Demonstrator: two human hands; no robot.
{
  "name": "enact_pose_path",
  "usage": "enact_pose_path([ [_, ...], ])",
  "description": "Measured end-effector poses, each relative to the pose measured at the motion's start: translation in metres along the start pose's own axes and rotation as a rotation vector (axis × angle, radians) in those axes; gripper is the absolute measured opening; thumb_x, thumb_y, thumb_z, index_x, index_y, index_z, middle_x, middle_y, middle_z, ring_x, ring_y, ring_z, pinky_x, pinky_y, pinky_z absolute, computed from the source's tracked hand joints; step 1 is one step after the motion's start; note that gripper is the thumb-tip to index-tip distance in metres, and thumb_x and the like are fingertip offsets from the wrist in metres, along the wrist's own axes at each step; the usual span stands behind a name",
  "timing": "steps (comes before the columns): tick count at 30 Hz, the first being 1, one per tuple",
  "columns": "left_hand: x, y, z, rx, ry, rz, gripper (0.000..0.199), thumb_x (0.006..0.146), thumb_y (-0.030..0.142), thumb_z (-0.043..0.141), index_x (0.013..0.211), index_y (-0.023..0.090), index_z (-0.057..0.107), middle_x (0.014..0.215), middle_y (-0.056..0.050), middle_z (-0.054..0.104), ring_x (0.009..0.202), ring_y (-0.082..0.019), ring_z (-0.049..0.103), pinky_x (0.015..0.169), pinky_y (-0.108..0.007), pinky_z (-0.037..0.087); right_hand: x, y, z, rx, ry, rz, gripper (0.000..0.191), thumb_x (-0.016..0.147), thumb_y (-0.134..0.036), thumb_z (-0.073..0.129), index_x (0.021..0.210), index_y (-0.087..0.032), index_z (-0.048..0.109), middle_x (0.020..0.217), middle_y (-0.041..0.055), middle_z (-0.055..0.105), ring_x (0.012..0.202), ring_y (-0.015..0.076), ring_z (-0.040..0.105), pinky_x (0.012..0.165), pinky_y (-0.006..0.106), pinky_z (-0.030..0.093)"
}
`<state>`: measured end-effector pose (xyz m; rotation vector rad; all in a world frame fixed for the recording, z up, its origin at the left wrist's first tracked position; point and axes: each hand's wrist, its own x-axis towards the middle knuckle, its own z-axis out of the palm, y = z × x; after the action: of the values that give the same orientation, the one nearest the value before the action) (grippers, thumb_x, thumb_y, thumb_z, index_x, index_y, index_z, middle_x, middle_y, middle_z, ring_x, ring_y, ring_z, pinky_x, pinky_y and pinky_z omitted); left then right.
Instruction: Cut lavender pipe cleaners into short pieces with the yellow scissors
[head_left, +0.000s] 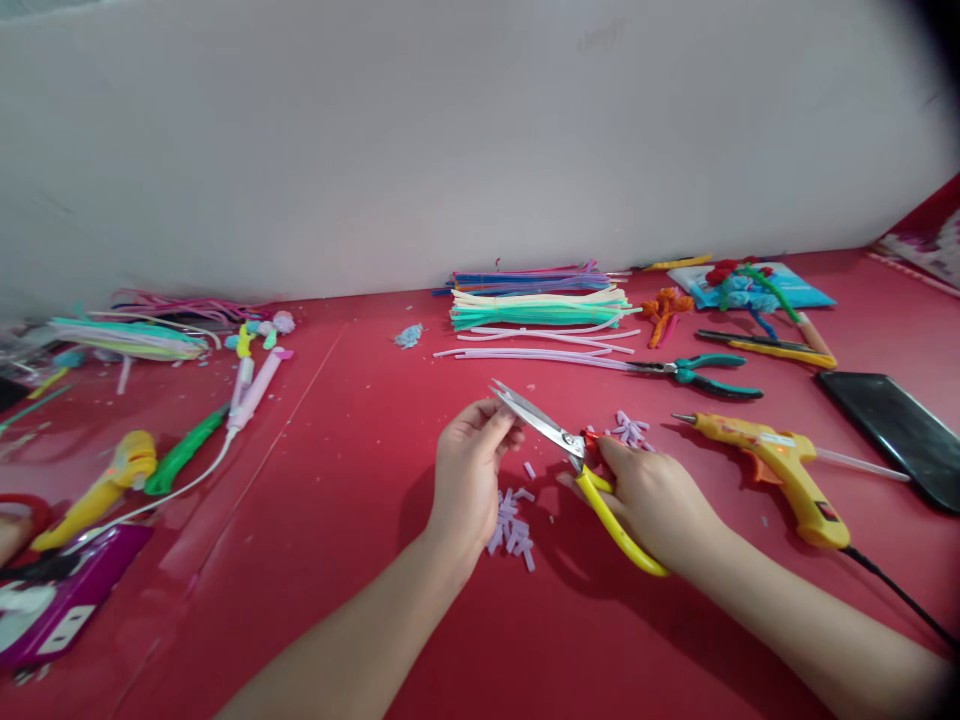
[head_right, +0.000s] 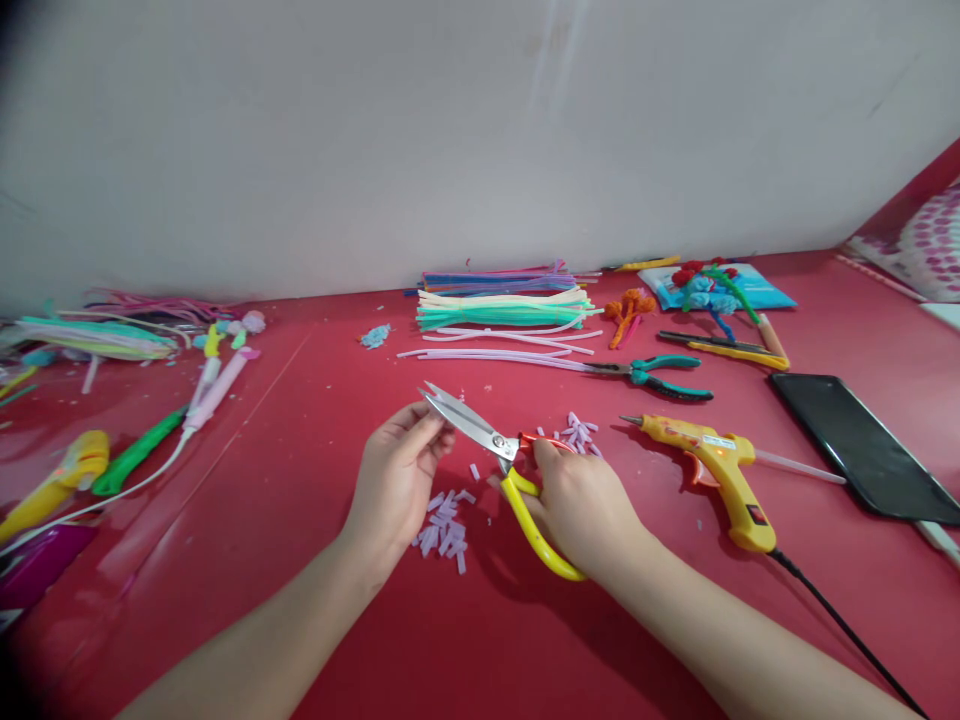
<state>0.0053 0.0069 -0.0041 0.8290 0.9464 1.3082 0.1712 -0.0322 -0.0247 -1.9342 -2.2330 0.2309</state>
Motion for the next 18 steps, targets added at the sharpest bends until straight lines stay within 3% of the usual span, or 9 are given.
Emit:
enact_pose_path([
  [18,0.0009,0.001,0.0013,-0.006,-0.014,-0.006,0.009,0.067,0.021,0.058,0.072,0.014,0.057,0.067,0.0,0.056,0.059,-0.007,0.049,0.06,-0.02,0.038,0.0008,0.0048,-0.0027,0.005,-0.012,0.023,0.035,0.074,-0.053,0.034,0.064,-0.02,0.041,0.046,-0.0002,0.047,0.041,0.0111,0.042,0.042,0.023,0.018],
])
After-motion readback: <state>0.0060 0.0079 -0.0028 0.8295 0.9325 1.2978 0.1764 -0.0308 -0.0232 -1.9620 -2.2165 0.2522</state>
